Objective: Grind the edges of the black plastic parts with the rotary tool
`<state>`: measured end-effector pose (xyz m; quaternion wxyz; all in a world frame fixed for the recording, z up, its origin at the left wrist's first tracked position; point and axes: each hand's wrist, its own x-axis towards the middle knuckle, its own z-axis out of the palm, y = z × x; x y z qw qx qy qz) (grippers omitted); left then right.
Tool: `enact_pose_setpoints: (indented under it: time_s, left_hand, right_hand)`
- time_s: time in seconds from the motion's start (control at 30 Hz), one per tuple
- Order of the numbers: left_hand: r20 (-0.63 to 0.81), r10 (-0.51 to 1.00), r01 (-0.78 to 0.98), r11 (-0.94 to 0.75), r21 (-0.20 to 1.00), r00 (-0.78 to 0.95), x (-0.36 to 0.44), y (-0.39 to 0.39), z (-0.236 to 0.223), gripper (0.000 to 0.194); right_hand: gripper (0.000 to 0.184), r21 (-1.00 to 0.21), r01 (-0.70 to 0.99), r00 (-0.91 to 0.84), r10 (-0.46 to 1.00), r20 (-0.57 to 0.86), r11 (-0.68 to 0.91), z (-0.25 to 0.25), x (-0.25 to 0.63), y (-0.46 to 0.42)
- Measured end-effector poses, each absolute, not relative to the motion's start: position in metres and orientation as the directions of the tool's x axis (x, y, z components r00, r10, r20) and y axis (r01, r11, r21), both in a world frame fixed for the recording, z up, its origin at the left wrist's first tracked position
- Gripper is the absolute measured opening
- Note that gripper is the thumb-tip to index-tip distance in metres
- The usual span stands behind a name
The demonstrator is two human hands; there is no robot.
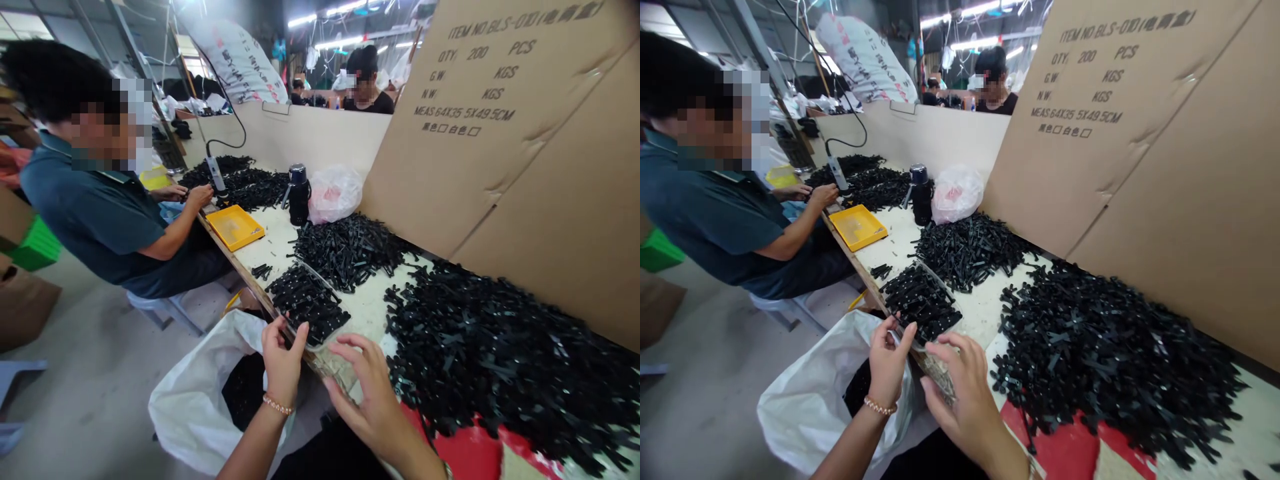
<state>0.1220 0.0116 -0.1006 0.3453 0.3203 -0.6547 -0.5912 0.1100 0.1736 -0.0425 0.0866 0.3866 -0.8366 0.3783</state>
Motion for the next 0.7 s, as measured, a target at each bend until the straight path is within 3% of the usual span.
enact_pose_setpoints:
  time_s: [0.17,0.33,0.47,0.6,0.7]
  left_hand:
    - [0.003,-0.846,0.033,-0.018,0.999,-0.533,0.116,0.013,-0.11,0.059]
    - [-0.003,-0.817,0.089,-0.067,0.994,-0.576,0.116,0.013,-0.112,0.05]
    - [0.06,-0.861,0.158,-0.024,0.987,-0.506,0.119,0.009,-0.118,0.036]
    - [0.125,-0.934,0.152,0.077,0.985,-0.334,0.108,-0.011,-0.118,0.036]
    - [0.192,-0.892,0.187,0.124,0.975,-0.41,0.091,-0.023,-0.106,0.045]
  right_hand:
    - [0.035,-0.525,-0.716,-0.68,-0.627,0.379,0.459,-0.06,0.087,0.143]
    - [0.024,-0.507,-0.684,-0.725,-0.569,0.389,0.524,-0.07,0.077,0.134]
    - [0.032,-0.44,-0.705,-0.709,-0.58,0.401,0.556,-0.068,0.074,0.129]
    - [0.021,-0.398,-0.722,-0.691,-0.583,0.426,0.566,-0.066,0.074,0.125]
    - [0.018,-0.417,-0.715,-0.698,-0.563,0.442,0.561,-0.065,0.074,0.123]
